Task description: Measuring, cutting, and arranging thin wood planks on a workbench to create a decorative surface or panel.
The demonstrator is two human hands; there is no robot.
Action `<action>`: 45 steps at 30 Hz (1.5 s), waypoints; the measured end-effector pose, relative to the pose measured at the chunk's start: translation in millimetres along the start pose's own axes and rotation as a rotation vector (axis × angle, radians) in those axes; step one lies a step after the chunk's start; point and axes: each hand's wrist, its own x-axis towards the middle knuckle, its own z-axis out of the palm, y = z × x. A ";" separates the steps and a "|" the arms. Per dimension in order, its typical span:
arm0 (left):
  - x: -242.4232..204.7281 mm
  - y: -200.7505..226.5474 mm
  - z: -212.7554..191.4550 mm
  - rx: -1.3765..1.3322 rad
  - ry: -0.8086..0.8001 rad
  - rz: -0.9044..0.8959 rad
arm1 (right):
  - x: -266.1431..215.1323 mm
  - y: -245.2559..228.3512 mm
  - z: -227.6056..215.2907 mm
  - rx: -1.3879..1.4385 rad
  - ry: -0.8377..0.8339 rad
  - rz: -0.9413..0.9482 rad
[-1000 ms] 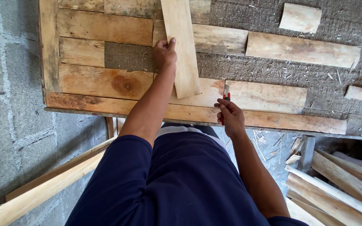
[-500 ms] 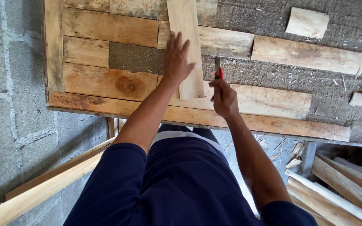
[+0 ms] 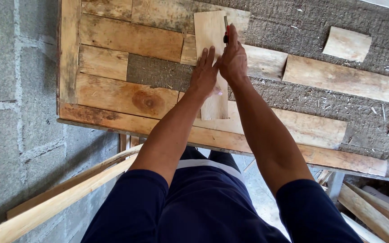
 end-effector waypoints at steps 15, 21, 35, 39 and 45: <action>9.1 -2.2 8.7 -0.019 -0.048 -0.040 | 34.3 27.7 35.7 -0.218 -0.066 0.151; 2.3 4.2 -10.1 -0.043 -0.104 -0.065 | 41.0 24.6 40.5 -0.318 -0.132 0.204; 3.7 -0.6 -0.8 -0.050 -0.046 -0.036 | 48.4 36.1 50.8 -0.355 -0.108 0.201; 5.8 -1.1 4.4 -0.049 -0.027 -0.027 | 42.8 30.5 41.8 -0.313 -0.053 0.178; 3.3 0.2 0.4 -0.079 -0.054 -0.037 | 37.3 40.5 43.7 -0.276 -0.028 0.155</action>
